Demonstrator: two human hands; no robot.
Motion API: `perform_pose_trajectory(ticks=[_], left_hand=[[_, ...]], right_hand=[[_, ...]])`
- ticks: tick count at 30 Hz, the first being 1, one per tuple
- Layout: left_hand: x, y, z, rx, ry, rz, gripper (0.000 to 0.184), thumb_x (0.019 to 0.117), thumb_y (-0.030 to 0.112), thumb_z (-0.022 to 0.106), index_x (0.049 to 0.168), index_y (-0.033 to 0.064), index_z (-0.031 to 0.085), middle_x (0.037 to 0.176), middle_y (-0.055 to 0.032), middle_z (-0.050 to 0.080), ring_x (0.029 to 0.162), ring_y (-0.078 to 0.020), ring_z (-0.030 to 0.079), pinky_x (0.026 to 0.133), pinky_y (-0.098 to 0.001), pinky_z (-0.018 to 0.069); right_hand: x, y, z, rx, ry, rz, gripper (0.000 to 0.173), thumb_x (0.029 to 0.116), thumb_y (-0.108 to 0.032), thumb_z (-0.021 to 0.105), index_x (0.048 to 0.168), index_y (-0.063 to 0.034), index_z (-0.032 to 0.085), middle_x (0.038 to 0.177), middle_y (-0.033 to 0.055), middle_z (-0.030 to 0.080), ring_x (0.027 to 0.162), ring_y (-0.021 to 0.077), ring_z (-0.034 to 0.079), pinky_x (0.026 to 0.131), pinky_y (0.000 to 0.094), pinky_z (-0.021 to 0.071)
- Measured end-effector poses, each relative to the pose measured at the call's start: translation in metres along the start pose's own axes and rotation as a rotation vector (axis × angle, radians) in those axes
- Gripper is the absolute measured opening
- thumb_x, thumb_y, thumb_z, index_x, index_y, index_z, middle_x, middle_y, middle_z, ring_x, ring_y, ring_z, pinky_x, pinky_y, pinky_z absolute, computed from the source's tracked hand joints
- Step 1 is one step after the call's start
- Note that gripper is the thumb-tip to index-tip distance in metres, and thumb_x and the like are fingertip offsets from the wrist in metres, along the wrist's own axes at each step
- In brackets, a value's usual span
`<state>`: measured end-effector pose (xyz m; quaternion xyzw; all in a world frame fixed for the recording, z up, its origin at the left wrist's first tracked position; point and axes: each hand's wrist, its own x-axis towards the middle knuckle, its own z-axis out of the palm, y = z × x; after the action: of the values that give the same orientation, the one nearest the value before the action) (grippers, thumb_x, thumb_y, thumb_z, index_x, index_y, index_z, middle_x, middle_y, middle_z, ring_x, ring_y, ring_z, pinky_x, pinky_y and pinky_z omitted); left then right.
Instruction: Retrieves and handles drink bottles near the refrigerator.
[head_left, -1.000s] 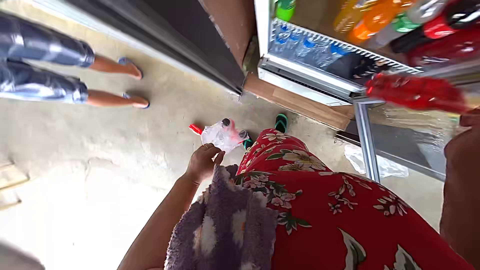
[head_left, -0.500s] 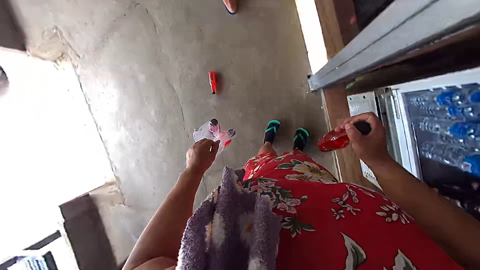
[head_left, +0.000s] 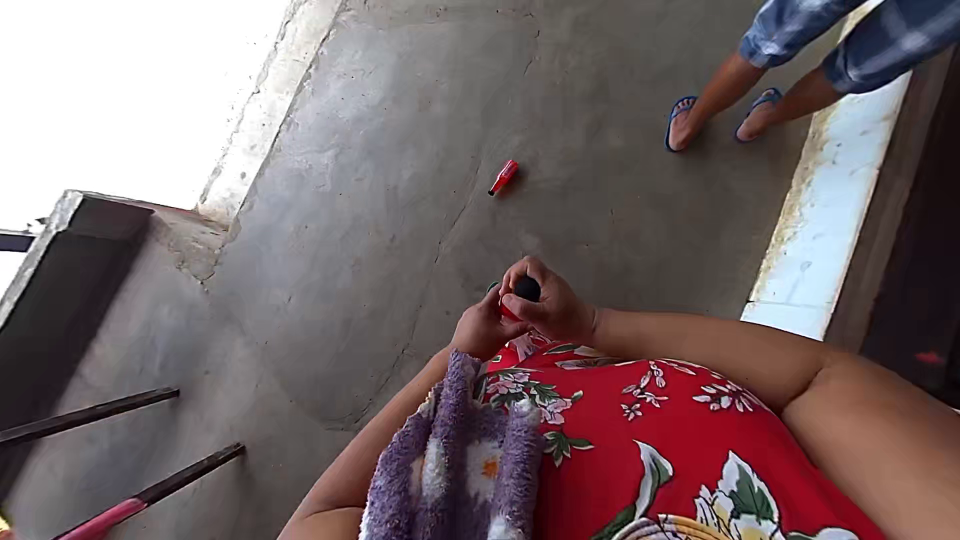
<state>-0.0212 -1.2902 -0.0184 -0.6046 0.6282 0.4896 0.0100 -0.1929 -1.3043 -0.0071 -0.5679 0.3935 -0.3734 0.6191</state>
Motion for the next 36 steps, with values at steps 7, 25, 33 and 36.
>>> perform_pose_trajectory(ticks=[7,25,33,36], left_hand=[[0.125,-0.096,-0.224,0.030,-0.063,-0.139,0.079,0.0926,0.044,0.073,0.157,0.0151,0.039,0.118,-0.0243,0.070,0.110,-0.0422,0.067,0.097,-0.0633,0.0492],[0.406,-0.526,-0.546,-0.094,0.908,-0.788,0.038,0.1064,0.020,0.049,0.130,-0.0083,0.060,0.085,-0.0164,0.064,0.070,-0.0123,0.055,0.072,-0.0337,0.0490],[0.499,-0.608,-0.582,-0.422,1.031,-0.772,0.032,0.1058,0.009,0.047,0.126,-0.0150,0.054,0.100,-0.0064,0.064,0.082,0.0095,0.057,0.076,-0.0099,0.0482],[0.525,-0.603,-0.596,-0.466,0.906,-0.718,0.033,0.1039,0.009,0.051,0.130,-0.0113,0.053,0.086,0.0031,0.061,0.068,0.0108,0.053,0.065,-0.0091,0.0454]], right_hand=[[0.268,0.014,0.038,-0.241,-0.190,0.097,0.035,0.0972,-0.022,0.064,0.113,0.0088,0.062,0.114,0.0216,0.067,0.109,0.0251,0.064,0.097,0.0392,0.0509],[1.074,0.478,0.044,-0.816,0.041,0.576,0.038,0.1015,-0.021,0.064,0.134,-0.0017,0.062,0.147,0.0319,0.046,0.122,0.0470,0.060,0.100,0.0583,0.0514],[1.127,0.555,0.015,-0.944,0.033,0.723,0.035,0.1000,-0.020,0.065,0.129,-0.0004,0.066,0.143,0.0333,0.048,0.124,0.0486,0.057,0.102,0.0619,0.0479],[1.108,0.543,0.015,-0.867,0.141,0.710,0.034,0.0993,-0.020,0.065,0.126,0.0002,0.068,0.138,0.0310,0.051,0.121,0.0429,0.058,0.103,0.0544,0.0483]])
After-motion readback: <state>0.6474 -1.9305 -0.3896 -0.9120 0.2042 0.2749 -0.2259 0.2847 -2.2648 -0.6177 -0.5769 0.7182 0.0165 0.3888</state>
